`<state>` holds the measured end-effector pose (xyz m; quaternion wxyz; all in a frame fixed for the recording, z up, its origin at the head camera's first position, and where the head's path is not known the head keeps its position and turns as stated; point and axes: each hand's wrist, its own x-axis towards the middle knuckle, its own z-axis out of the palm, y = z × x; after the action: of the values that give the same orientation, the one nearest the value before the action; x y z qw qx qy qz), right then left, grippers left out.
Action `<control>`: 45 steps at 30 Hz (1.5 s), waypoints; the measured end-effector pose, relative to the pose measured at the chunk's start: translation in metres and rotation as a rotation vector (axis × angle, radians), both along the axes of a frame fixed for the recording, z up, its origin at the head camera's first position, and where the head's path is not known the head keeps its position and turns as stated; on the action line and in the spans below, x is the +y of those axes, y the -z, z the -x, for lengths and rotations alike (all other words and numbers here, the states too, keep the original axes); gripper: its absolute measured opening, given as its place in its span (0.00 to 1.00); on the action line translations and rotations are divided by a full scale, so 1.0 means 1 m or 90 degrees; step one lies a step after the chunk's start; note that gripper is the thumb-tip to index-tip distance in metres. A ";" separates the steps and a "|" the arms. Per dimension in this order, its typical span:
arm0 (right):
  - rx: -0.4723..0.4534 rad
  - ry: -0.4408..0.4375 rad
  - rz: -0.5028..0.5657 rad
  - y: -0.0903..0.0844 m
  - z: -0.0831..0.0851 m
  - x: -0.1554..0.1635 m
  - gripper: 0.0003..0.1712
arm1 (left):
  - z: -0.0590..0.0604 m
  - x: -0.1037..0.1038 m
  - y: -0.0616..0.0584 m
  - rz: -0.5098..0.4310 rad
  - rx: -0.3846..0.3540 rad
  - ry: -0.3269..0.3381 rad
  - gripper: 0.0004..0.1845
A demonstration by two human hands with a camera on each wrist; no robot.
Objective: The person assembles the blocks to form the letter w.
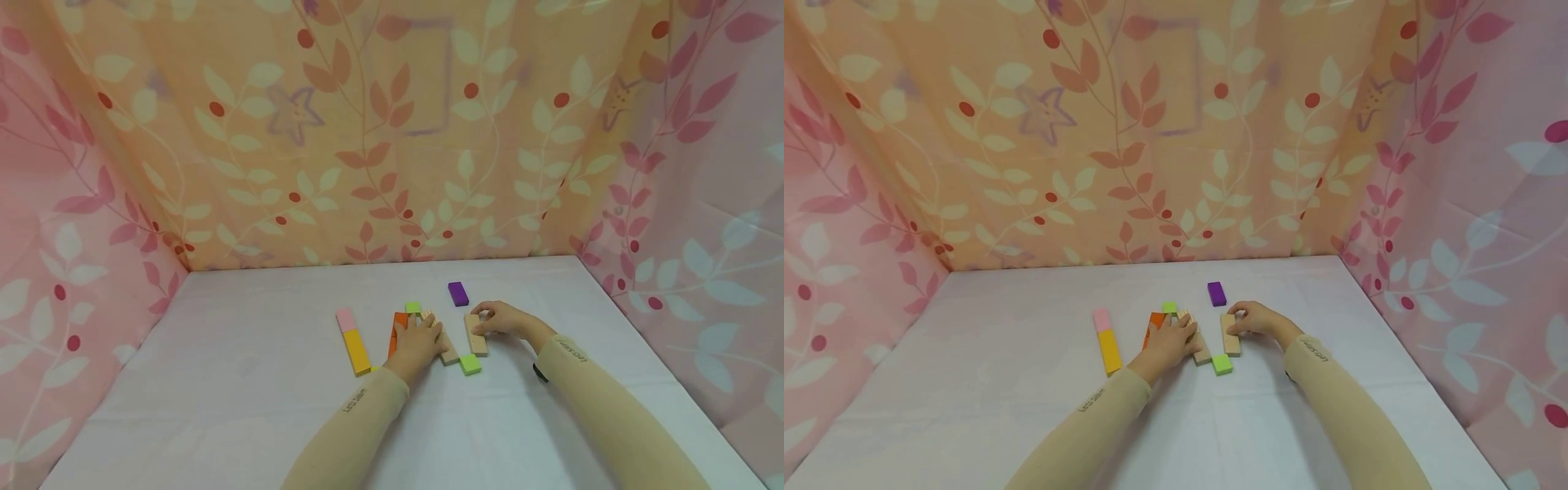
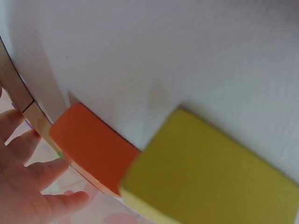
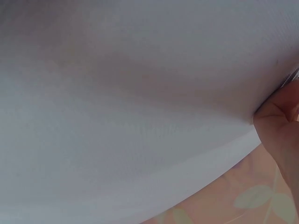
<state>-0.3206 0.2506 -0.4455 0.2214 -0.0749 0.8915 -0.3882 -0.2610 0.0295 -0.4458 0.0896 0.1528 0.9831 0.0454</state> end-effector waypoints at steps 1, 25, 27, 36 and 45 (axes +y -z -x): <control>-0.003 0.004 0.001 0.000 0.000 -0.001 0.27 | -0.001 0.000 -0.001 0.000 0.002 0.001 0.31; 0.055 -0.052 -0.069 -0.012 0.046 0.005 0.39 | -0.003 0.003 0.000 0.010 0.025 0.021 0.30; 0.056 -0.062 -0.078 -0.011 0.054 0.001 0.40 | -0.003 0.001 0.001 0.012 0.026 0.018 0.30; 0.044 -0.090 -0.121 -0.005 0.070 -0.010 0.40 | -0.006 0.001 0.004 0.013 0.022 0.016 0.30; 0.054 0.035 0.034 -0.004 0.066 -0.016 0.28 | -0.004 -0.002 0.001 0.003 0.030 0.008 0.30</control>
<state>-0.3864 0.2347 -0.4413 0.1702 -0.0724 0.8911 -0.4144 -0.2567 0.0275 -0.4468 0.0668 0.1597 0.9841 0.0392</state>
